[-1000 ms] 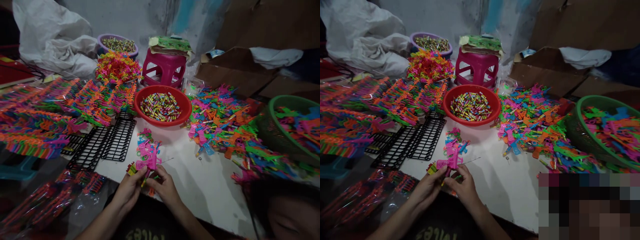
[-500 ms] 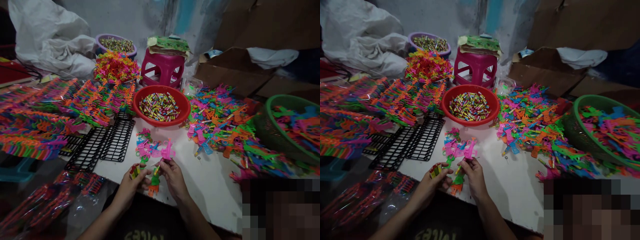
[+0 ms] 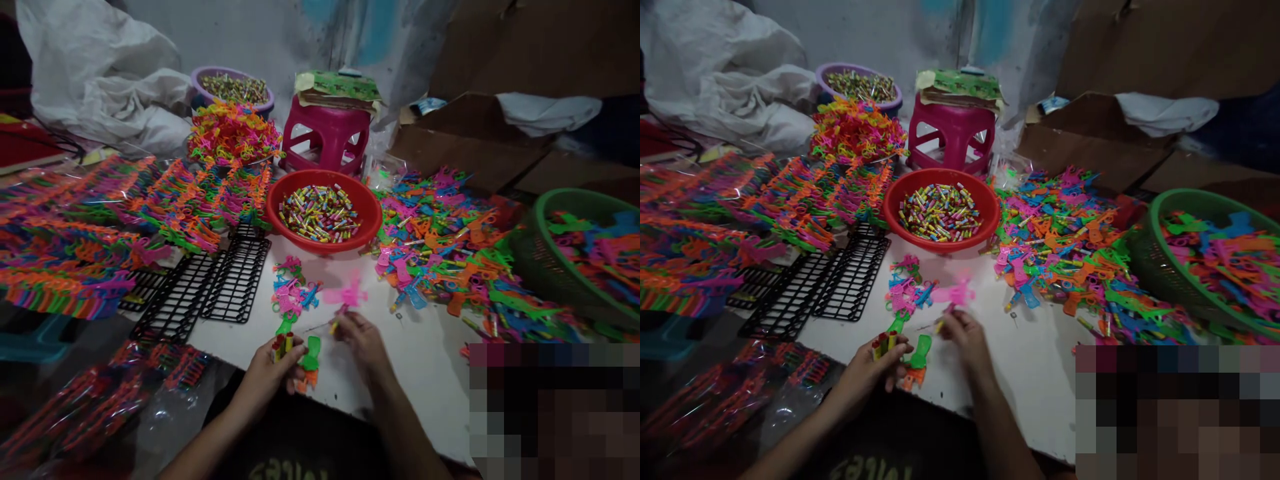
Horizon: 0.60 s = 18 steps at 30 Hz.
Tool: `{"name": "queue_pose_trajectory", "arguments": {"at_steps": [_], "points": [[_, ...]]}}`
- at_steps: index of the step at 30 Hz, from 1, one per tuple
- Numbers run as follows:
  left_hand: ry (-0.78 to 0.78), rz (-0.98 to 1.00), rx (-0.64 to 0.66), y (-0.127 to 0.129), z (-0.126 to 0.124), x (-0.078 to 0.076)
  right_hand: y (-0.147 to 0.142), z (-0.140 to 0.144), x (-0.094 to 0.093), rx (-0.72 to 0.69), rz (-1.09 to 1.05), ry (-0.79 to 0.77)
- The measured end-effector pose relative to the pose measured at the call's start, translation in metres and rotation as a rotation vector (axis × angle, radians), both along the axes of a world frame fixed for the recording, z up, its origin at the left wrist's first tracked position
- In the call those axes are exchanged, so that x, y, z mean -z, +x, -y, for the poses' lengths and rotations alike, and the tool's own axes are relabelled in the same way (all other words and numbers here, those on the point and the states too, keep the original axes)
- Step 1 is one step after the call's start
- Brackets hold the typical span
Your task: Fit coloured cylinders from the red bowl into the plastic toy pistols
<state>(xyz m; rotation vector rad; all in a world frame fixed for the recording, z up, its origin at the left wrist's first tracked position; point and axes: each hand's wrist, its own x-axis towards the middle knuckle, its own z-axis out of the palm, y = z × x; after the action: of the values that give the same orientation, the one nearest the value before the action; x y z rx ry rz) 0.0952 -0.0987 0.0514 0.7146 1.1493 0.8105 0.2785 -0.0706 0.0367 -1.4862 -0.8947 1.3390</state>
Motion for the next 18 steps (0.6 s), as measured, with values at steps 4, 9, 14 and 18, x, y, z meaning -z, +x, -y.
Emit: {"name": "queue_pose_trajectory", "arguments": {"at_steps": [4,9,14,18], "points": [[-0.046,-0.023,-0.058,-0.012,-0.005,0.004,0.070,-0.019,0.005,0.340,0.439,0.060],[0.013,-0.048,-0.101,-0.017,-0.010,0.011,0.049,-0.025,0.017,0.174,0.726,0.217],[0.029,-0.099,-0.052,-0.020,-0.012,0.011,-0.031,-0.046,0.033,-0.078,0.747,0.279],[0.050,-0.147,-0.068,-0.027,-0.010,0.014,-0.045,-0.063,0.037,-0.039,0.557,0.249]]}}
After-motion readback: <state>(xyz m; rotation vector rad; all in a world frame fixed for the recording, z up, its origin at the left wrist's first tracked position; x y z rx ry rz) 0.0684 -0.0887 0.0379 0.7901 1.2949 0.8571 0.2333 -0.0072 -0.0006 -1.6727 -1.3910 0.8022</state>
